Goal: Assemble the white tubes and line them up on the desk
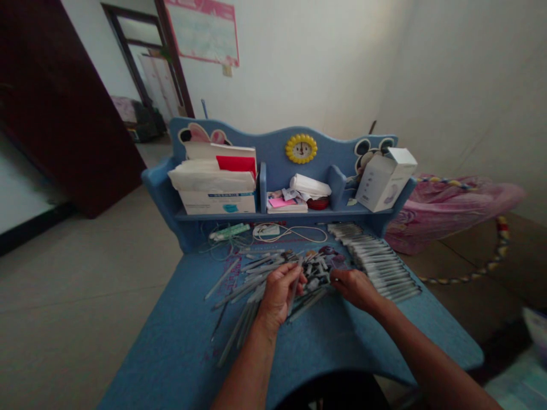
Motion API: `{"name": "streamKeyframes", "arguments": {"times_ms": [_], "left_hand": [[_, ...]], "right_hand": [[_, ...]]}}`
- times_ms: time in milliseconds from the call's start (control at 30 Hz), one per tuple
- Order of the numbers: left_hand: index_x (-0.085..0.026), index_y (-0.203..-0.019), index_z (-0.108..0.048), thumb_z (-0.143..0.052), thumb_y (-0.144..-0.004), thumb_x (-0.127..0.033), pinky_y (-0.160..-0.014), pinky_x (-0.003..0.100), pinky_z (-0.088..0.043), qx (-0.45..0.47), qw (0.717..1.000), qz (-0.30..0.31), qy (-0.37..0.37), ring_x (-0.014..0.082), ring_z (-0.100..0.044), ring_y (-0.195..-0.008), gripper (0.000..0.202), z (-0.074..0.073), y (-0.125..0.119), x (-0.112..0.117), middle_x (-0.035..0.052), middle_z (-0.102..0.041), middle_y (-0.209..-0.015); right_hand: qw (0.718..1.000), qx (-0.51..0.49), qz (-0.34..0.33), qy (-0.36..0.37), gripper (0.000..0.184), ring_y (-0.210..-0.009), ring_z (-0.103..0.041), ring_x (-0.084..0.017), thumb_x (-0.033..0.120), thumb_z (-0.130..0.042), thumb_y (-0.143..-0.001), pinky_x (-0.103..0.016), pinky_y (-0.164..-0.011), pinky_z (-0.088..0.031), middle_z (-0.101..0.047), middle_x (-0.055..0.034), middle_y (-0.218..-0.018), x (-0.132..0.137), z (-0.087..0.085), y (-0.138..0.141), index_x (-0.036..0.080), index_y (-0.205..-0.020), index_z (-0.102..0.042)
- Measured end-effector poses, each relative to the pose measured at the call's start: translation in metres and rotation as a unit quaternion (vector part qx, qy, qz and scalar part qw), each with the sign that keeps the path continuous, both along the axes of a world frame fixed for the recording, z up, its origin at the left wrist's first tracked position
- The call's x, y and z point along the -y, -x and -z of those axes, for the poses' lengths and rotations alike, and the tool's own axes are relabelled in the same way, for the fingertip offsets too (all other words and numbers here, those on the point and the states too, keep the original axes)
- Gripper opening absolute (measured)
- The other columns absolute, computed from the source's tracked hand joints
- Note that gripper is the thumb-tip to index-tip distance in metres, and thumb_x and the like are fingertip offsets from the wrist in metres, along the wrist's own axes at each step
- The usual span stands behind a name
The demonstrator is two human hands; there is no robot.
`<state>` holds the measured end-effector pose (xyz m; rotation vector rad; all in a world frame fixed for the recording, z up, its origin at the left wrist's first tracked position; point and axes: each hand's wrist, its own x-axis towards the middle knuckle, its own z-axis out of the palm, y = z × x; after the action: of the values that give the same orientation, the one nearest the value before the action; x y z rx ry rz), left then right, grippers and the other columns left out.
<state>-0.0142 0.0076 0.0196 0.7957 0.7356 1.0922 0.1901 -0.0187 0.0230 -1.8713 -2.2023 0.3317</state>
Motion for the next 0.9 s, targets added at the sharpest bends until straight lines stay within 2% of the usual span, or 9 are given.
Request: {"name": "streamKeyframes", "arguments": {"times_ms": [100,233,333,400,500,600,667,767,900], "left_hand": [[-0.011,-0.071,-0.062,-0.068,-0.066,-0.028,-0.040,0.016,-0.040,-0.005,1.000,0.004,-0.005,0.0061,-0.050,-0.041,0.019,0.000,0.000,0.000,0.0003,-0.060,-0.055],[-0.012,-0.070,-0.062,-0.068,-0.067,-0.027,-0.042,0.016,-0.039,-0.017,1.000,0.013,-0.019,0.0059,-0.050,-0.042,0.017,0.001,0.000,0.000,0.0001,-0.061,-0.056],[-0.011,-0.068,-0.062,-0.068,-0.067,-0.027,-0.043,0.017,-0.038,-0.039,0.998,0.027,-0.040,0.0060,-0.050,-0.042,0.016,0.002,-0.001,0.000,0.0003,-0.061,-0.057],[-0.011,-0.070,-0.064,-0.068,-0.066,-0.027,-0.044,0.017,-0.039,-0.057,0.997,0.034,-0.050,0.0066,-0.051,-0.043,0.017,0.003,-0.001,0.001,0.0013,-0.062,-0.058],[-0.011,-0.076,-0.066,-0.069,-0.064,-0.027,-0.048,0.020,-0.043,-0.095,0.993,0.029,-0.068,0.0087,-0.054,-0.047,0.021,0.004,-0.003,0.001,0.0031,-0.065,-0.061],[-0.012,-0.079,-0.068,-0.068,-0.064,-0.029,-0.053,0.023,-0.046,-0.152,0.983,-0.008,-0.105,0.0122,-0.058,-0.052,0.022,0.007,-0.004,0.000,0.0034,-0.066,-0.063],[-0.014,-0.079,-0.068,-0.066,-0.066,-0.028,-0.058,0.025,-0.047,-0.209,0.963,-0.048,-0.164,0.0147,-0.060,-0.059,0.019,0.008,-0.003,-0.002,0.0029,-0.067,-0.066],[-0.017,-0.079,-0.069,-0.062,-0.071,-0.026,-0.067,0.027,-0.048,-0.294,0.906,-0.107,-0.285,0.0171,-0.062,-0.072,0.014,0.007,0.000,-0.003,0.0031,-0.068,-0.077],[-0.019,-0.077,-0.067,-0.057,-0.075,-0.022,-0.071,0.027,-0.047,-0.341,0.850,-0.127,-0.381,0.0169,-0.061,-0.076,0.011,0.002,0.002,-0.001,0.0036,-0.066,-0.079]], "right_hand": [[0.996,-0.091,-0.009,0.005,0.016,-0.066,-0.060,-0.016,0.024,-0.047,-0.080,-0.024,-0.060,-0.040,-0.065,-0.0023,-0.067,0.004,-0.002,-0.010,0.018,-0.073,-0.061],[0.976,-0.219,0.005,0.022,0.021,-0.062,-0.061,-0.015,0.032,-0.047,-0.081,-0.023,-0.057,-0.044,-0.066,-0.0032,-0.066,0.011,-0.004,-0.022,0.016,-0.074,-0.058],[0.924,-0.378,0.047,0.047,0.024,-0.059,-0.061,-0.015,0.038,-0.057,-0.075,-0.025,-0.057,-0.046,-0.067,-0.0039,-0.063,0.016,-0.011,-0.032,0.015,-0.071,-0.058],[0.890,-0.447,0.069,0.057,0.024,-0.057,-0.060,-0.014,0.038,-0.063,-0.070,-0.026,-0.057,-0.045,-0.066,-0.0033,-0.061,0.018,-0.020,-0.038,0.015,-0.068,-0.059],[0.885,-0.456,0.076,0.051,0.023,-0.056,-0.059,-0.014,0.037,-0.066,-0.068,-0.026,-0.057,-0.045,-0.066,-0.0022,-0.059,0.020,-0.033,-0.045,0.015,-0.067,-0.060],[0.897,-0.435,0.065,0.039,0.019,-0.057,-0.058,-0.014,0.034,-0.064,-0.071,-0.025,-0.057,-0.044,-0.065,-0.0014,-0.060,0.021,-0.043,-0.051,0.016,-0.068,-0.060],[0.907,-0.416,0.053,0.034,0.017,-0.058,-0.058,-0.013,0.033,-0.062,-0.072,-0.025,-0.057,-0.044,-0.065,-0.0012,-0.061,0.021,-0.047,-0.055,0.016,-0.070,-0.060],[0.915,-0.398,0.046,0.034,0.016,-0.057,-0.057,-0.013,0.032,-0.062,-0.072,-0.024,-0.057,-0.043,-0.064,-0.0003,-0.060,0.019,-0.052,-0.058,0.016,-0.070,-0.060],[0.925,-0.378,0.034,0.035,0.015,-0.056,-0.055,-0.012,0.030,-0.061,-0.071,-0.023,-0.056,-0.042,-0.061,0.0008,-0.058,0.016,-0.057,-0.058,0.015,-0.067,-0.059]]}}
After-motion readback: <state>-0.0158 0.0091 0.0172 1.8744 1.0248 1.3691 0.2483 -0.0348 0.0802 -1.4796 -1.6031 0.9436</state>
